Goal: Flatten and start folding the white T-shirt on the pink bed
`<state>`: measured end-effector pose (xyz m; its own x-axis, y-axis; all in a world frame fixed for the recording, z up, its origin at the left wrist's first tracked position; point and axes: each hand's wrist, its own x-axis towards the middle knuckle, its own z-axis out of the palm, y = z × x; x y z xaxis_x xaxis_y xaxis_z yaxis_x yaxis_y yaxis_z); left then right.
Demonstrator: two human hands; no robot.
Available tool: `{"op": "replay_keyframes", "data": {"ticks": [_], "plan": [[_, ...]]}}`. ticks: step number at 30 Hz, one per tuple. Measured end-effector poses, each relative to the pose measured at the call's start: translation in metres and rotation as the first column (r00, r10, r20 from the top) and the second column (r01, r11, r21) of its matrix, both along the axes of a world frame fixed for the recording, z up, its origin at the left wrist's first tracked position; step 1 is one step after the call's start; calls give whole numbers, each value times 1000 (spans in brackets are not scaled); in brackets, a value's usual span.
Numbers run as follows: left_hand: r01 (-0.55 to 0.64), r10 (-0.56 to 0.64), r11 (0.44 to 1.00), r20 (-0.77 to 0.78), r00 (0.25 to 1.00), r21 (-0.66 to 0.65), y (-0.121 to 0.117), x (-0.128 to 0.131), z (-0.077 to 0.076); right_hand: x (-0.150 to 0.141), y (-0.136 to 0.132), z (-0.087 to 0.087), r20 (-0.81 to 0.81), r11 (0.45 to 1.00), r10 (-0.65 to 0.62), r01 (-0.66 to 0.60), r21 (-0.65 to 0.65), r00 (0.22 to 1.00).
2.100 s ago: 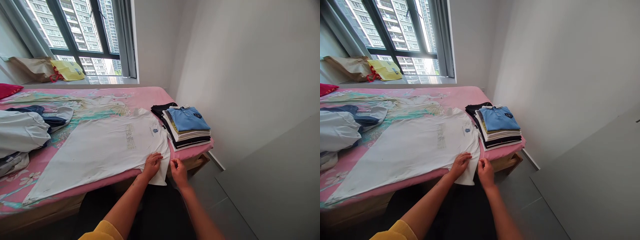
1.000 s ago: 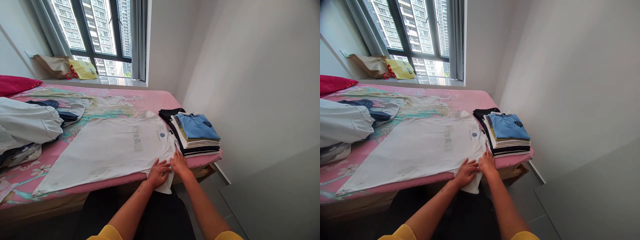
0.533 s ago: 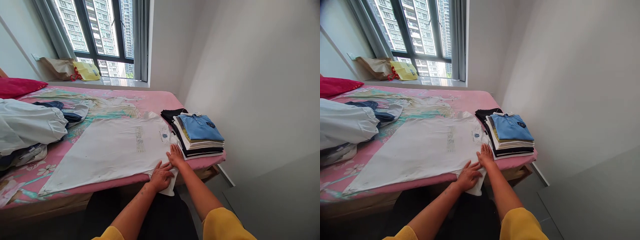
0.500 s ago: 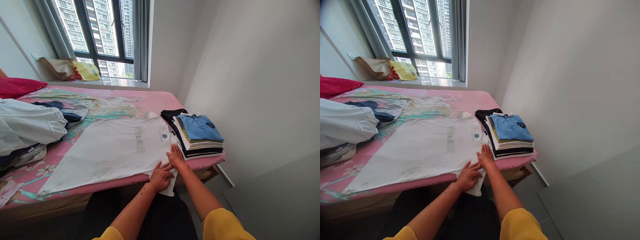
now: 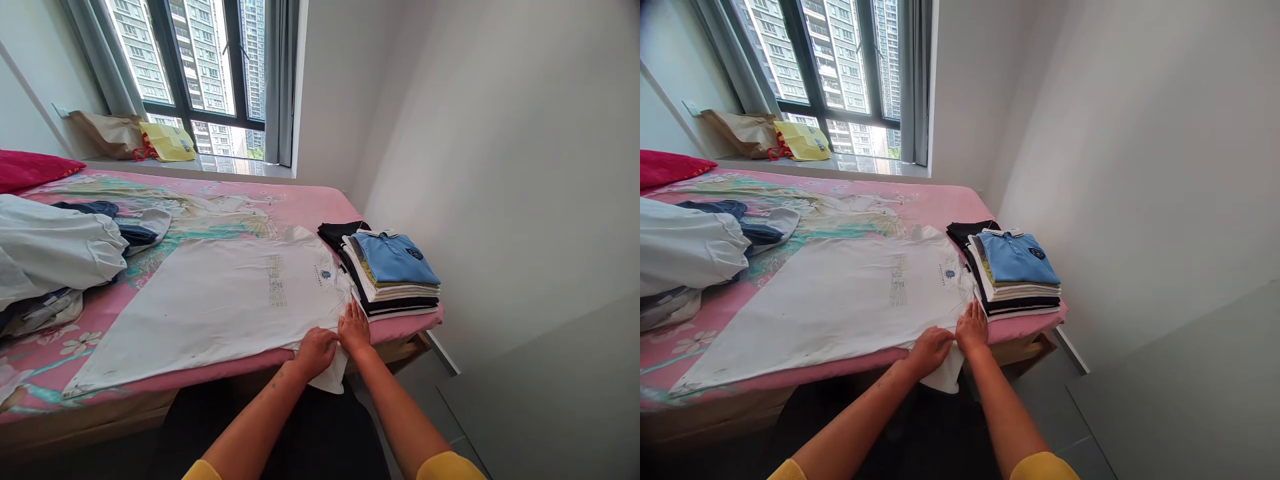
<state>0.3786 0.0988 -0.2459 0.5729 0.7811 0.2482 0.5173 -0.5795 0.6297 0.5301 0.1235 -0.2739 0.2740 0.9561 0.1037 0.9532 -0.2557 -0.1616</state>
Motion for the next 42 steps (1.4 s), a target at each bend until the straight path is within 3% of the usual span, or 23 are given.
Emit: {"op": "replay_keyframes", "data": {"ticks": [6, 9, 12, 15, 17, 19, 21, 25, 34, 36, 38, 40, 42], "plan": [[28, -19, 998, -157, 987, 54, 35, 11, 6, 1, -13, 1, -48, 999, 8, -6, 36, 999], [59, -45, 996, -193, 980, 67, 31, 21, -6, 9, -17, 14, -138, 998, 69, -67, 16, 988], [115, -73, 977, -227, 971, 178, 15, 30, -24, 7, -16, 32, -266, 991, 126, -112, 69, 956], [150, -85, 957, -252, 964, 249, 4, 37, -36, -12, -5, 44, -310, 936, 352, -325, 137, 883], [111, -50, 965, -249, 967, 237, 1, 40, -36, -26, 9, 44, -326, 871, 479, -487, 65, 815], [74, -21, 973, -238, 971, 218, 2, 40, -33, -31, 27, 38, -328, 826, 517, -561, -49, 791], [107, -56, 972, -234, 971, 210, 4, 39, -28, -25, 46, 29, -276, 857, 453, -499, -126, 848], [168, -119, 965, -236, 964, 201, 6, 34, -23, -3, 76, 14, -162, 967, 167, -194, -166, 972], [140, -95, 972, -230, 969, 190, 7, 34, -28, -15, 74, 7, -114, 995, -95, 96, 1, 989], [141, -97, 971, -221, 970, 192, 7, 34, -28, -13, 70, 8, -86, 996, -48, 53, 65, 995], [145, -99, 968, -220, 970, 203, 6, 34, -27, -10, 69, 10, -59, 986, 153, -149, 74, 986], [146, -98, 967, -222, 970, 211, 6, 33, -24, -6, 72, 11, -83, 946, 322, -323, -1, 943], [140, -95, 970, -224, 970, 198, 5, 33, -21, -3, 79, 11, -130, 946, 296, -310, -100, 946]]}}
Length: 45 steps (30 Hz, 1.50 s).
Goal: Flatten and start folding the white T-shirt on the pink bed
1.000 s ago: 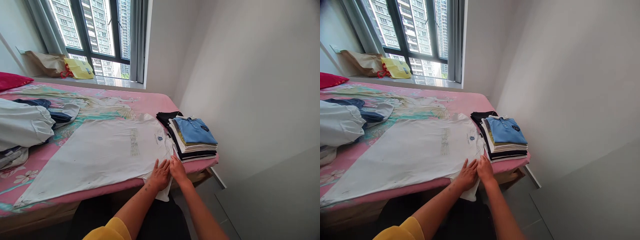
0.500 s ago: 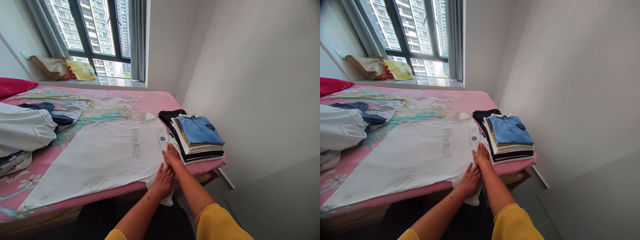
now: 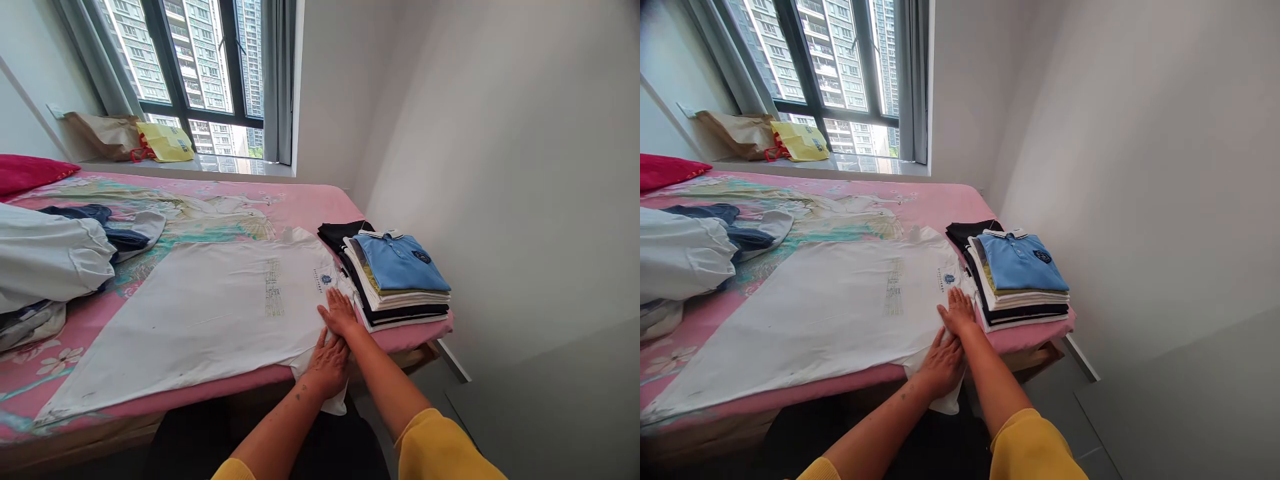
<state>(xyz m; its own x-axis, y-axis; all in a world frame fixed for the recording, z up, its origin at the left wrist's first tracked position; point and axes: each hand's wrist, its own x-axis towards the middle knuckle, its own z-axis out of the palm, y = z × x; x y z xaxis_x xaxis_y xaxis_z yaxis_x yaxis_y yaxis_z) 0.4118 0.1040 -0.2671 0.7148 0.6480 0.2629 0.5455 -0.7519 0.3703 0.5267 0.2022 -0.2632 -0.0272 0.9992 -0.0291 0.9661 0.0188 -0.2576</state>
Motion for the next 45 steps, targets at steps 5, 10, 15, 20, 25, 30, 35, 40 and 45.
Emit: {"op": "replay_keyframes", "data": {"ticks": [5, 10, 15, 20, 25, 30, 35, 40, 45], "plan": [[-7, 7, 999, -16, 1000, -45, -2, 0, 1, 1, 13, -6, 26, 980, -187, 188, -60, 982], [-20, 23, 995, 35, 999, -96, -25, 0, -1, 0, 6, -15, 56, 984, -176, 176, -2, 983], [4, 34, 962, 134, 990, -274, -40, -9, 23, 2, 5, -25, 95, 983, -182, 180, 35, 979], [-338, 371, 925, 232, 899, -174, -19, -67, 38, 3, 5, -29, 104, 982, -185, 181, 53, 977], [-635, 633, 772, -71, 771, -21, -13, -188, 15, 4, 4, -35, 115, 979, -190, 179, 95, 975], [-877, 881, 473, -52, 470, 85, -31, -315, 2, 4, 1, -36, 112, 979, -178, 164, 123, 978], [-889, 891, 438, 64, 449, 133, -54, -385, 1, 4, -1, -29, 98, 981, -170, 160, 108, 980], [-815, 816, 556, 79, 573, 165, -62, -391, 6, -21, -14, -10, -1, 977, -92, 90, 191, 996], [-747, 757, 647, -13, 653, 154, -29, -378, 18, -88, -45, 14, -187, 883, 378, -293, 366, 907]]}}
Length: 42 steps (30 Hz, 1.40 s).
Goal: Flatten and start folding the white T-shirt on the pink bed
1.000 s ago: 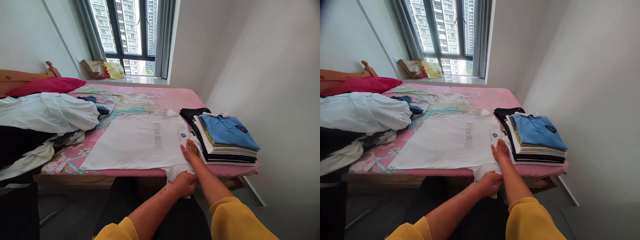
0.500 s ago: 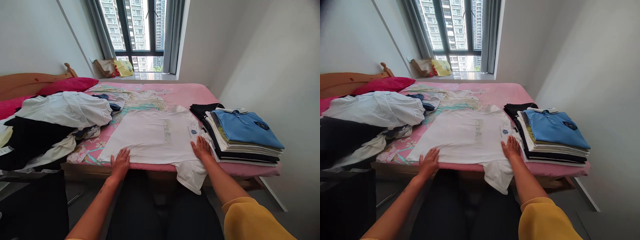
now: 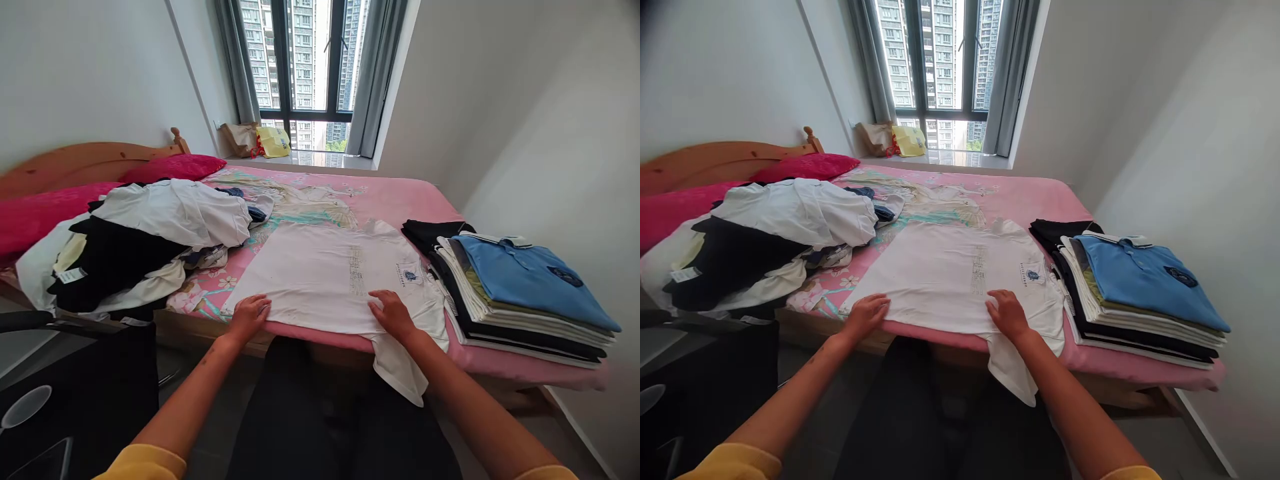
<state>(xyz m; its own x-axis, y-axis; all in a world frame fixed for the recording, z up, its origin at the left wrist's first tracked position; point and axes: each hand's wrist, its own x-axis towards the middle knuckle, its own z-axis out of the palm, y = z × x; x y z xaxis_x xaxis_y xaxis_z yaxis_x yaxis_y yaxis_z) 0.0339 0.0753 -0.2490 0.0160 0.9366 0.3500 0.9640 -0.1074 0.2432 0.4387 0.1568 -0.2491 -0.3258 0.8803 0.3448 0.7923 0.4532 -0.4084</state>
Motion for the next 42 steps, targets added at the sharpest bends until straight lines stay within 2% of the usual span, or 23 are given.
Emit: {"op": "replay_keyframes", "data": {"ticks": [2, 6, 9, 13, 15, 17, 20, 23, 30, 35, 38, 42], "plan": [[43, -43, 999, -20, 999, -14, 17, 8, 7, -25, -8, 10, 0, 994, 105, -105, -7, 995], [145, -147, 988, -45, 988, -45, 35, 27, 20, -55, -16, 26, 49, 979, 178, -172, -109, 983], [252, -254, 966, -38, 966, -49, 24, 40, 22, -59, -29, 32, 44, 959, 263, -256, -125, 964], [411, -410, 910, 18, 912, -56, -7, 44, 8, -47, -58, 22, 91, 934, 349, -340, -107, 933], [380, -376, 924, 81, 923, -50, -15, 43, 0, -37, -66, 13, 67, 947, 309, -301, -110, 949], [296, -288, 953, 122, 950, -58, -15, 43, -3, -29, -67, 6, -8, 965, 234, -233, -123, 972], [153, -144, 982, 85, 986, -112, -4, 51, 3, -24, -60, 2, -105, 972, 135, -152, -179, 985], [73, -69, 991, 37, 997, -115, 6, 61, 11, -27, -51, 1, -136, 964, 83, -114, -241, 987], [79, -76, 993, 39, 996, -82, 7, 62, 11, -28, -36, -7, -177, 950, 20, -74, -305, 984], [135, -133, 990, 50, 990, -30, 3, 62, 4, -28, -39, -8, -194, 960, -7, -47, -275, 981], [179, -179, 984, 57, 982, 14, 1, 63, 0, -26, -51, -6, -183, 975, 48, -86, -205, 982], [144, -147, 989, 96, 984, 46, -4, 68, 2, -24, -71, -7, -111, 990, 130, -134, -31, 985]]}}
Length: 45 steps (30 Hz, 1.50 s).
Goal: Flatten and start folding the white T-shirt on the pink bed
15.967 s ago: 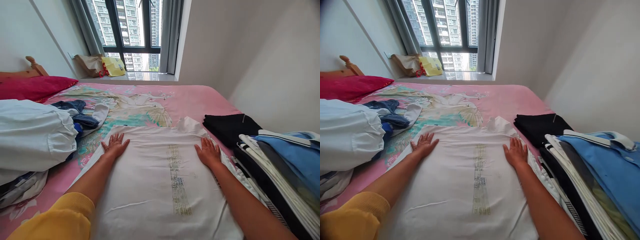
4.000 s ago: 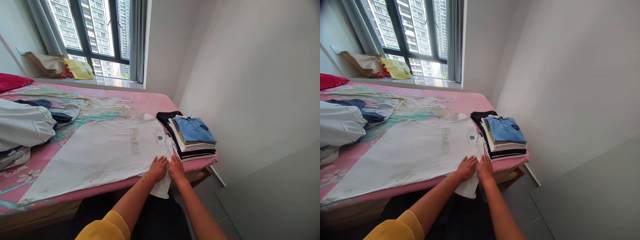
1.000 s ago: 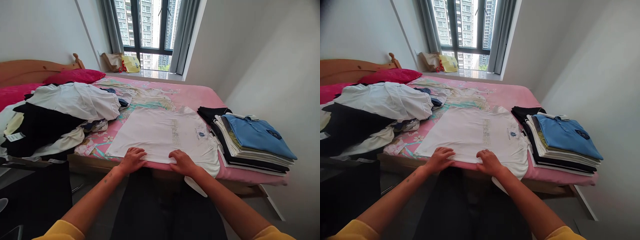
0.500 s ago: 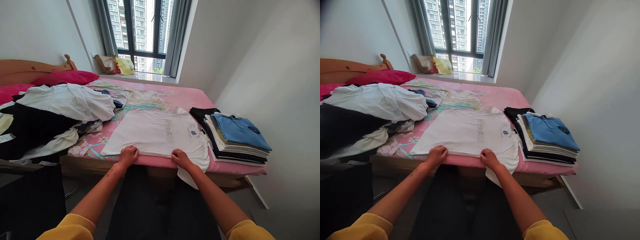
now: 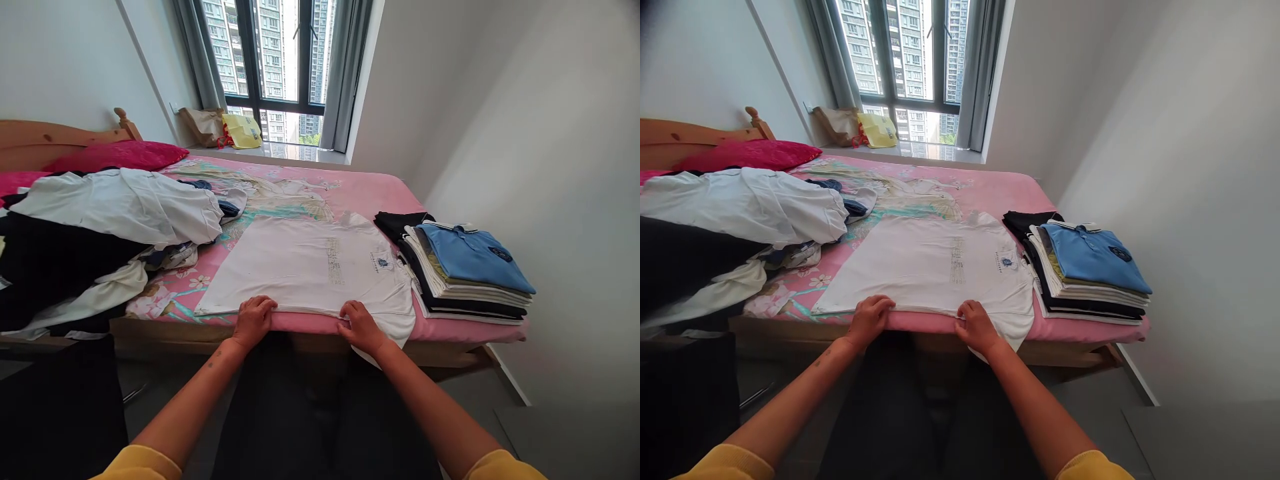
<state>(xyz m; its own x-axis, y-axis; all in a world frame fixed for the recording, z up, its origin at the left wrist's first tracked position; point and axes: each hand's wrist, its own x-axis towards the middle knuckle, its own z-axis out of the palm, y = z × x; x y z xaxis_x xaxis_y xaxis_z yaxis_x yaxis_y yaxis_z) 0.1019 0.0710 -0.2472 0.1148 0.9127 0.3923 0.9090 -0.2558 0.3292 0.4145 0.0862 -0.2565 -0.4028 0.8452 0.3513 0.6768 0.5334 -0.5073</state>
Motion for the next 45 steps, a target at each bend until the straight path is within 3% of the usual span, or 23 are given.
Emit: {"op": "replay_keyframes", "data": {"ticks": [3, 6, 8, 10, 12, 14, 17, 21, 27, 33, 45], "plan": [[-15, 9, 999, 105, 994, 52, -15, 18, 8, 1, -9, -4, 12, 998, -46, 45, 50, 999], [106, -97, 994, 364, 926, -7, -38, 60, 11, 3, -11, -5, -20, 997, -64, 65, 37, 998], [217, -81, 963, 601, 796, -159, -51, 96, 6, 5, -10, -3, -77, 997, -71, 71, 2, 995], [265, 142, 898, 802, 581, -351, -56, 131, -4, 11, -7, 0, -123, 996, -85, 82, -30, 989], [306, 343, 826, 853, 393, -473, -53, 160, -15, 19, -1, 5, -123, 995, -94, 91, -28, 988], [330, 427, 792, 853, 301, -514, -45, 180, -21, 31, 9, 9, -80, 995, -96, 97, 3, 992], [351, 478, 771, 847, 232, -531, -31, 196, -20, 51, 30, 15, 19, 992, -120, 120, 37, 993], [390, 535, 730, 824, 187, -562, -18, 205, -14, 65, 57, 23, 193, 994, -109, 106, 25, 975], [374, 593, 706, 791, 154, -602, -6, 220, -16, 55, 76, 29, 484, 998, -15, 41, -44, 875], [380, 565, 729, 814, 135, -569, -12, 221, -20, 50, 84, 33, 524, 995, -14, 64, -78, 852], [380, 532, 753, 837, 129, -537, -16, 223, -27, 44, 95, 40, 604, 992, 85, -11, -126, 792]]}}
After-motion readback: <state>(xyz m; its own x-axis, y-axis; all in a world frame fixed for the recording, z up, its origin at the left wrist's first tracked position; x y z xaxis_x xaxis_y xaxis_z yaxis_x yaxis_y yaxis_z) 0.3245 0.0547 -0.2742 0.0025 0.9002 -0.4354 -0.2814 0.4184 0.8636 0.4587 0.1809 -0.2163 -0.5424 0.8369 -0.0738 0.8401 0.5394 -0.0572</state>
